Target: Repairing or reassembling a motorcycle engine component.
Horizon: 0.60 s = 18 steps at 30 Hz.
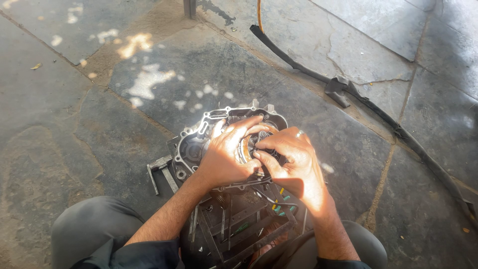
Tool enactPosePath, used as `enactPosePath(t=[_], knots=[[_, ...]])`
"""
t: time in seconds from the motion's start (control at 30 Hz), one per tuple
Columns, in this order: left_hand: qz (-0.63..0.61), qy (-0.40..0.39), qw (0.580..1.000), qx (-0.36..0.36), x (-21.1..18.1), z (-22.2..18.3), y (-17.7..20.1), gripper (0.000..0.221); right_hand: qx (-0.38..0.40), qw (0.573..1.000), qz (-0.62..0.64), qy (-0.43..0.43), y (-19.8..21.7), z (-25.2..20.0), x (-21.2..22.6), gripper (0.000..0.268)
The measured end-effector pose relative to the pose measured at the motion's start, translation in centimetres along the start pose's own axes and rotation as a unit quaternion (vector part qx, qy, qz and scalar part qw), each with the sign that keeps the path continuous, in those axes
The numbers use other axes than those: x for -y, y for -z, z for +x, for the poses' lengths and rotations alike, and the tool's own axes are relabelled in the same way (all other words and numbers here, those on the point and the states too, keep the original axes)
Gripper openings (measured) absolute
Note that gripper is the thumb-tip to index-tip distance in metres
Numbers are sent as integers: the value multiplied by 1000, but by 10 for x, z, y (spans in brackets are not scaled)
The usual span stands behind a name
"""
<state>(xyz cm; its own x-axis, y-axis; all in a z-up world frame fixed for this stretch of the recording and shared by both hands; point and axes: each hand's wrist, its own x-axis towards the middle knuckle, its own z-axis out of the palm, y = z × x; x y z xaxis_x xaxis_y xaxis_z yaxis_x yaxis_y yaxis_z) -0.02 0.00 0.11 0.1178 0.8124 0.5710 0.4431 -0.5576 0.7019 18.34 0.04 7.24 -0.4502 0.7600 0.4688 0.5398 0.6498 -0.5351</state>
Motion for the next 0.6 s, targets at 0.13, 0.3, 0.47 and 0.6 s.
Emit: enactPosePath(t=[0.13,0.3,0.47,0.6], knots=[[-6,0,1000,9,0,1,1,84,22,998,58,1,4,2,6,26],[9,-4,1000,5,0,0,0,85,7,1000,-26,15,4,4,1,27],[-3,8,1000,17,-1,2,2,87,41,997,68,-3,10,4,10,28],[-3,3,1000,12,3,-1,-1,83,13,999,30,30,4,4,4,28]])
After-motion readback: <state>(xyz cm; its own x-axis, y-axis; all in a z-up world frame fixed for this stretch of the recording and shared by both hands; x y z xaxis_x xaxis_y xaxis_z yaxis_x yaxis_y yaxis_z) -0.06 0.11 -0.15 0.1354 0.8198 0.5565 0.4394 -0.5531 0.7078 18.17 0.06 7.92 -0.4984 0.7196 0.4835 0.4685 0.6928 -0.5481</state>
